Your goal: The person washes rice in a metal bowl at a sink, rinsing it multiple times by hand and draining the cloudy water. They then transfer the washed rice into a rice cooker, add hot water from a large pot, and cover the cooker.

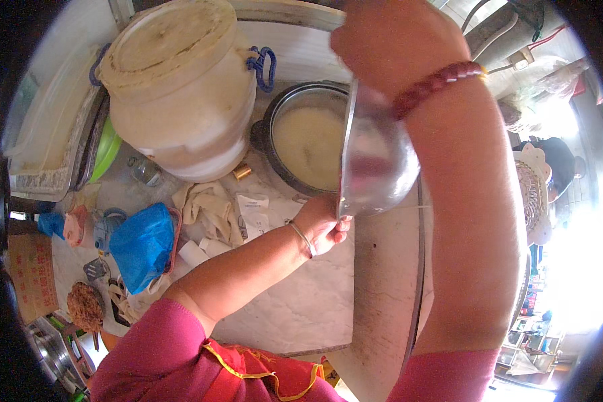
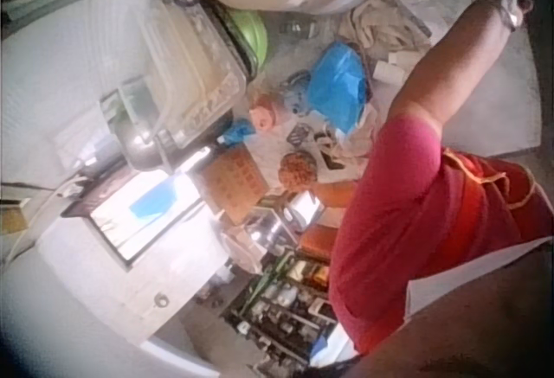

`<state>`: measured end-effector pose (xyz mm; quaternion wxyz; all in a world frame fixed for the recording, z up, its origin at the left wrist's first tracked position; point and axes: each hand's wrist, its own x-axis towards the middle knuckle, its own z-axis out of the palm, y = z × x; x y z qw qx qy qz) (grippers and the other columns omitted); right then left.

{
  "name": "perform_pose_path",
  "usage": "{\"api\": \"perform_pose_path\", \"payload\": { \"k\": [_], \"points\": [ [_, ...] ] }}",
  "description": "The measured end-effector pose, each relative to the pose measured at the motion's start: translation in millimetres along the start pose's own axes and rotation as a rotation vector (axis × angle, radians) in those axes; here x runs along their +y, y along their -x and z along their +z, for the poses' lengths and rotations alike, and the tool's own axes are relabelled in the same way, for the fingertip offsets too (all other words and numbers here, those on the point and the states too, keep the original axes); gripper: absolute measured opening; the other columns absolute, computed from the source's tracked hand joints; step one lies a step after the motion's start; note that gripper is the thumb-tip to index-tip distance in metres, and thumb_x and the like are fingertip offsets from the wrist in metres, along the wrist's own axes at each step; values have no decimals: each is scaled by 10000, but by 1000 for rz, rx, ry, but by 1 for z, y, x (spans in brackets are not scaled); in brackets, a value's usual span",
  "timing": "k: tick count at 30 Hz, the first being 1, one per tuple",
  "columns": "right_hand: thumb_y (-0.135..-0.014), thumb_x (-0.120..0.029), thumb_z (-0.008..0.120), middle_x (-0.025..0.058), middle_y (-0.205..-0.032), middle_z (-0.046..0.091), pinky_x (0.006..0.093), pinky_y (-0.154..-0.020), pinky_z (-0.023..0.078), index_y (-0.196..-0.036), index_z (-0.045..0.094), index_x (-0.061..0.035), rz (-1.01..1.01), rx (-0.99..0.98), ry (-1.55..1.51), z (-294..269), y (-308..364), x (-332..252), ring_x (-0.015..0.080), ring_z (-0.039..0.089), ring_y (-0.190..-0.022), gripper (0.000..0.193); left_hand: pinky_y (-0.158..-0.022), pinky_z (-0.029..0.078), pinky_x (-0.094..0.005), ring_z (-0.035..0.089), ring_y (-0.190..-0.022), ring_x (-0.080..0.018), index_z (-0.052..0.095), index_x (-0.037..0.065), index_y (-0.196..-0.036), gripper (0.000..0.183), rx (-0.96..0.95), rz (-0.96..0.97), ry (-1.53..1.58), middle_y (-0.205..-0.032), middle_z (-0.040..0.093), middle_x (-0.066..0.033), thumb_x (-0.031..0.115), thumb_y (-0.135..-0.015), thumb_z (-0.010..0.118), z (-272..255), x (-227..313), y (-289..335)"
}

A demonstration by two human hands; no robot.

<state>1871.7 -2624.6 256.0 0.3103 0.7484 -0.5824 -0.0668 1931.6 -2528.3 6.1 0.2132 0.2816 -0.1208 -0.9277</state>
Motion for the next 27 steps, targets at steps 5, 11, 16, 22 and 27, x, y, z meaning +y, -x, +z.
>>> {"api": "perform_pose_path", "payload": {
  "k": [5, 11, 16, 22, 27],
  "points": [
    [-856, -269, 535, 200, -824, 650, 477, -708, 520, -859, 654, 0, 75, -2, -12, -18, 8, -17, 383, 633, -762, 294, -415, 333, -286, 438, -500, -118, 550, 108, -743, 103, 12, 58, 26, -613, 467, -1, 111, -830, 604, -5, -1, 4],
    [-889, -313, 549, 228, -713, 627, 461, -654, 506, -814, 636, 18, 514, 28, -563, -37, 77, 62, 362, 639, -662, 351, -357, 344, -285, 440, -401, -133, 544, 34, -836, 161, 195, 433, -188, -575, 489, -40, 155, -937, 511, 0, 30, 30],
    [-905, -279, 570, 68, -564, 522, 309, -423, 415, -720, 570, 5, 885, -92, -655, -21, 166, 57, 137, 511, -440, 339, -359, 368, -292, 440, -411, -120, 549, 1, -937, 175, 309, 331, -483, -614, 502, -39, 174, -921, 545, 1, 34, 69],
    [-933, -238, 551, 30, -547, 475, 279, -370, 375, -690, 535, -23, 1137, -52, -935, -12, 305, 17, 113, 479, -403, 325, -485, 465, -272, 535, -565, -110, 493, 15, -1254, 396, 267, 411, -616, -744, 587, -47, 160, -897, 585, -1, 3, 119],
    [-928, -170, 540, 44, -550, 511, 285, -370, 384, -705, 544, -13, 1474, -387, -1140, -3, 422, -61, 120, 489, -409, 272, -561, 483, -289, 601, -634, -122, 431, -6, -1305, 478, 162, 538, -858, -784, 648, -65, 126, -891, 630, -42, -47, 157]
  ]
}}
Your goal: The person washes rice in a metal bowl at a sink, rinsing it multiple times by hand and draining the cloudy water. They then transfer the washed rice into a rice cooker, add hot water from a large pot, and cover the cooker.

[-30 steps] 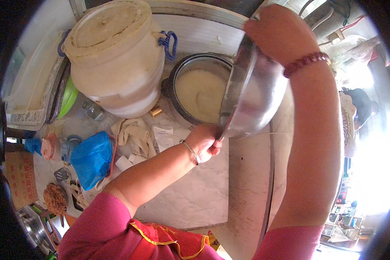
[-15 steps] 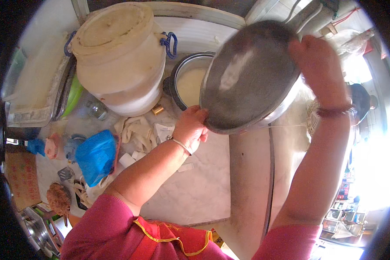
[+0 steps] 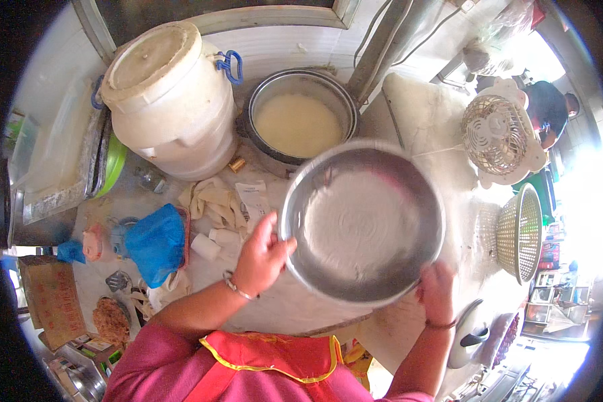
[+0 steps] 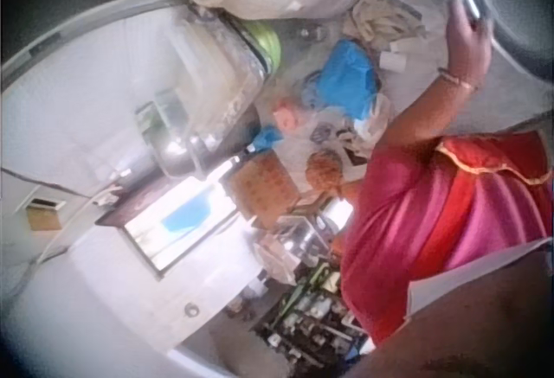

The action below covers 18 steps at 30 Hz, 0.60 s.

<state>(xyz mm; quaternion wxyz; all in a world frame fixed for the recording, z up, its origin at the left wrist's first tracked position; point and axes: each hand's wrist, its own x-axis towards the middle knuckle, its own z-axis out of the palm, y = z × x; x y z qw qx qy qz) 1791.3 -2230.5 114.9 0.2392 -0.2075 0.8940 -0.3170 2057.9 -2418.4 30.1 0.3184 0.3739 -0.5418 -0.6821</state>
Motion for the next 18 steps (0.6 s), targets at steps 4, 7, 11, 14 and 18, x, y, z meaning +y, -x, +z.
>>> {"api": "perform_pose_path", "payload": {
  "k": [4, 7, 11, 14, 18],
  "points": [
    [-933, -172, 523, 63, -574, 552, 288, -370, 405, -770, 585, 0, 294, -153, -145, 46, 18, 88, 140, 523, -423, 245, -545, 471, -283, 591, -606, -123, 409, -7, -1303, 462, -61, -38, -151, -732, 621, -68, 77, -896, 610, -5, -64, 31],
    [-941, -165, 510, 72, -592, 567, 287, -365, 411, -811, 603, 4, 436, -292, -179, 84, 12, 150, 141, 531, -423, 234, -581, 495, -336, 644, -624, -212, 422, -8, -1279, 460, -64, -111, -241, -749, 654, -133, 106, -879, 619, -10, -107, 42],
    [-950, -228, 495, 153, -760, 667, 422, -557, 521, -899, 645, 10, 200, -520, 343, 100, -11, 193, 287, 653, -643, 287, -614, 507, -351, 655, -660, -219, 418, 5, -1304, 478, -53, -154, -369, -761, 655, -133, 112, -880, 611, -16, -144, 44],
    [-946, -289, 483, 194, -936, 686, 502, -785, 516, -976, 672, -22, -323, -653, 1087, 97, -43, 149, 392, 649, -894, 329, -637, 514, -367, 661, -688, -232, 423, 16, -1307, 479, -64, -156, -436, -768, 655, -141, 122, -880, 612, -19, -157, 41],
    [-916, -258, 499, 217, -939, 663, 525, -771, 502, -1013, 671, -71, -395, -336, 825, 92, -107, -1, 413, 632, -879, 272, -617, 508, -356, 632, -653, -194, 436, 31, -1309, 431, -101, -257, -371, -747, 636, -111, 140, -917, 579, -23, -166, 32]
  ]
}}
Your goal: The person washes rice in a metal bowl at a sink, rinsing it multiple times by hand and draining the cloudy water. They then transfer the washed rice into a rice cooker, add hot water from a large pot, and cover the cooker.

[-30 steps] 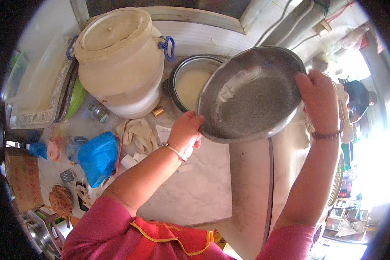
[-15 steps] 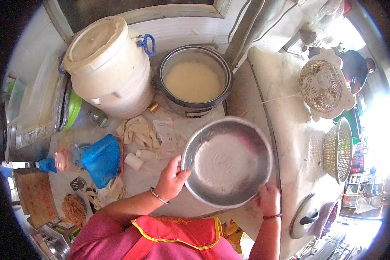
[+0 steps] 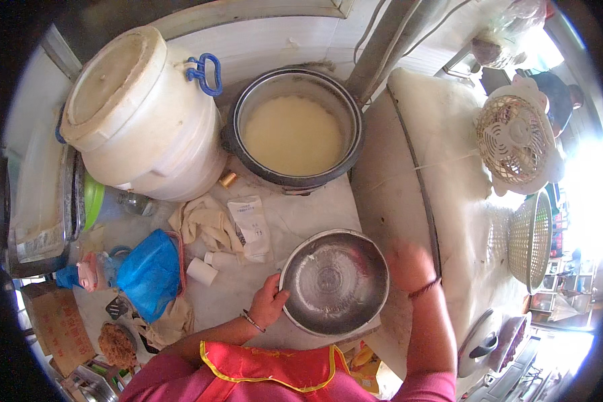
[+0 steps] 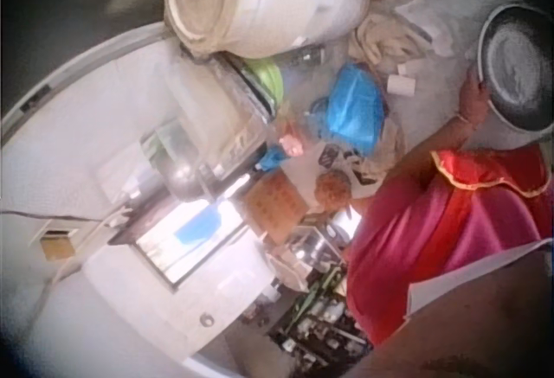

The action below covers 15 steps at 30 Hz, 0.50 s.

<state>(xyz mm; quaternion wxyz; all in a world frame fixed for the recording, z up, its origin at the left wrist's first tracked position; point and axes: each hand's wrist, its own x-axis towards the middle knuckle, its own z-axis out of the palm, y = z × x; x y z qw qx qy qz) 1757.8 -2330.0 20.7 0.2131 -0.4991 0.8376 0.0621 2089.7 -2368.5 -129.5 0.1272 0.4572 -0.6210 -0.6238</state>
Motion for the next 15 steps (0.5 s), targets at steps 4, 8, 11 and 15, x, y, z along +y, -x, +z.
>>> {"api": "perform_pose_path", "payload": {
  "k": [4, 8, 11, 15],
  "points": [
    [-894, -198, 500, 223, -929, 657, 517, -775, 503, -1052, 664, -72, -297, 304, -111, -81, -97, -77, 418, 624, -885, 261, -592, 490, -353, 619, -614, -219, 475, 35, -1272, 348, -56, -105, 272, -704, 612, -97, 224, -980, 480, -8, -12, -3],
    [-855, -147, 521, 186, -962, 692, 485, -792, 525, -1058, 674, -27, -392, 262, 157, -79, -236, -134, 387, 658, -912, 281, -594, 490, -340, 605, -595, -190, 527, 36, -1225, 312, -22, -125, 234, -686, 598, -76, 231, -998, 441, -14, -34, -4],
    [-848, -134, 525, 155, -908, 707, 459, -757, 536, -925, 700, -23, -255, 8, 485, -55, -305, -161, 353, 679, -881, 222, -605, 495, -343, 606, -595, -194, 551, 39, -1201, 295, -28, -64, 123, -692, 599, -80, 218, -990, 447, -19, -51, -5],
    [-888, -229, 516, 146, -774, 655, 417, -507, 503, -981, 664, -16, 83, -531, -115, -72, -287, -173, 246, 616, -545, 275, -623, 505, -358, 615, -616, -212, 564, 50, -1192, 281, -89, -114, 140, -708, 606, -93, 197, -973, 468, -20, -63, -3]
  ]
}}
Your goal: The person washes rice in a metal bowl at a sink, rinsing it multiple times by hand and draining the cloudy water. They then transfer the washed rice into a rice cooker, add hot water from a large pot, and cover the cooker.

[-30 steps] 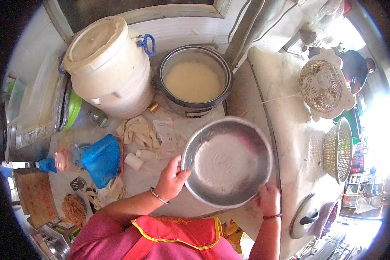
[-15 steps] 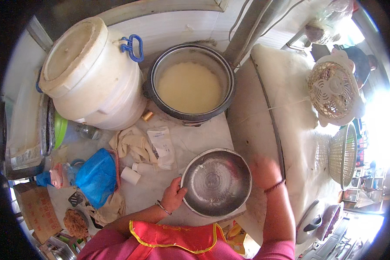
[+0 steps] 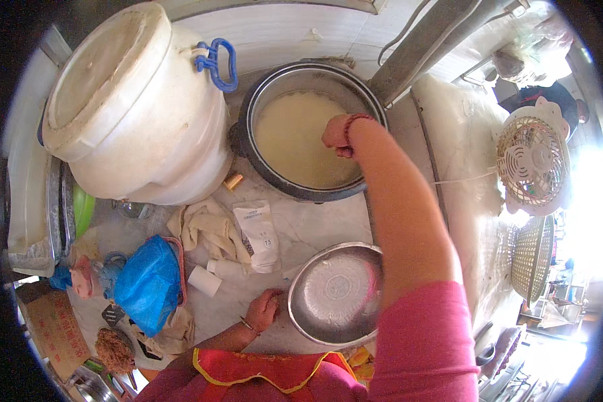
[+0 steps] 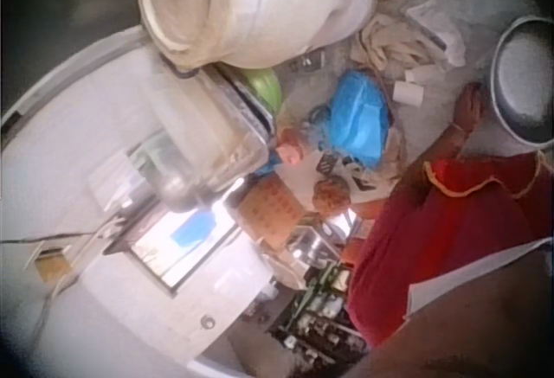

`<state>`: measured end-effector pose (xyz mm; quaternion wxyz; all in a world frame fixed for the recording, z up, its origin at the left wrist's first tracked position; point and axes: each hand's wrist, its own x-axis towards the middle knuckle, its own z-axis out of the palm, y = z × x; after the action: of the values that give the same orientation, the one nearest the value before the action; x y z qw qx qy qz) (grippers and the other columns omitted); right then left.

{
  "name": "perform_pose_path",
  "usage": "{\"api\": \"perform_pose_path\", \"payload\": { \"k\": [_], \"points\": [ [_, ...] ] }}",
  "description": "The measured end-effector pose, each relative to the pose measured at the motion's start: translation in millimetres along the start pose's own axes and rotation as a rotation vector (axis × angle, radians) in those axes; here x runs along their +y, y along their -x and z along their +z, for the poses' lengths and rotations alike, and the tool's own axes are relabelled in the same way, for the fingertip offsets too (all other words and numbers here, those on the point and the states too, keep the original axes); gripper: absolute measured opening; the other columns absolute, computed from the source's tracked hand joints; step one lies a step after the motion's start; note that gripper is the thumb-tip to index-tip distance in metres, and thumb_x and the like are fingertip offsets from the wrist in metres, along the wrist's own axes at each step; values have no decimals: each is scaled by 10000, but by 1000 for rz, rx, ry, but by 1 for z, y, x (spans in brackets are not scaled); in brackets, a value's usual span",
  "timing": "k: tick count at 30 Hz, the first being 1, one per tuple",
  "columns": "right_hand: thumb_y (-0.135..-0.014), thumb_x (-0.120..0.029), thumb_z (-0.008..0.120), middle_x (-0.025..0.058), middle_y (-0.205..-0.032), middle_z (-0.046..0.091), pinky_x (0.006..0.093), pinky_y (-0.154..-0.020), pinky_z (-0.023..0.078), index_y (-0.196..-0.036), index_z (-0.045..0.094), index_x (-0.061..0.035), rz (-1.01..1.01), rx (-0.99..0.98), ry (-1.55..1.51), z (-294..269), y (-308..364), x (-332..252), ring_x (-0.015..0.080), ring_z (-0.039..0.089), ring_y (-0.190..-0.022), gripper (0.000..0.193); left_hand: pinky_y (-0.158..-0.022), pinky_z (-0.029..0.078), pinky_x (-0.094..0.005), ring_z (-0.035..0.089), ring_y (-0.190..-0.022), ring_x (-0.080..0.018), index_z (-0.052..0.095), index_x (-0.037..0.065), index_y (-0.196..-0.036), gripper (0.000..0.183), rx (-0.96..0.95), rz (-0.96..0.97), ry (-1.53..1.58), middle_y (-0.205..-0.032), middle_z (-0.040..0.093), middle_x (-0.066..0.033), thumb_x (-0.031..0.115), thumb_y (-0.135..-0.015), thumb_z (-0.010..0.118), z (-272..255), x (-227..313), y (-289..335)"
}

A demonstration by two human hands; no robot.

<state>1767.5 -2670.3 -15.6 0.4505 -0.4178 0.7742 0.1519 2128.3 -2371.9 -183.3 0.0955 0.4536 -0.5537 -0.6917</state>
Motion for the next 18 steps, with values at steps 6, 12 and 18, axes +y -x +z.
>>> {"api": "perform_pose_path", "payload": {
  "k": [6, 12, 18],
  "points": [
    [-883, -177, 474, 184, -774, 659, 450, -706, 531, -830, 640, -18, -214, 488, 80, -45, 159, -14, 353, 652, -743, 236, -670, 521, -402, 659, -712, -296, 577, 53, -1162, 276, -48, 65, -63, -779, 656, -133, 222, -956, 505, 0, -12, 0],
    [-857, -208, 520, 219, -795, 639, 475, -699, 507, -823, 621, -16, -654, 1087, 273, -18, 162, -19, 418, 617, -772, 220, -675, 522, -403, 660, -694, -301, 601, 33, -1124, 263, 31, 327, -275, -790, 659, -162, 211, -957, 503, 4, -22, -5],
    [-859, -328, 624, 120, -923, 652, 440, -811, 505, -892, 680, -100, -831, 735, 450, 58, 121, 6, 319, 627, -925, 237, -658, 516, -410, 653, -662, -292, 619, 31, -1068, 244, 28, 237, -254, -750, 651, -153, 204, -942, 502, 4, -14, -5]
  ]
}}
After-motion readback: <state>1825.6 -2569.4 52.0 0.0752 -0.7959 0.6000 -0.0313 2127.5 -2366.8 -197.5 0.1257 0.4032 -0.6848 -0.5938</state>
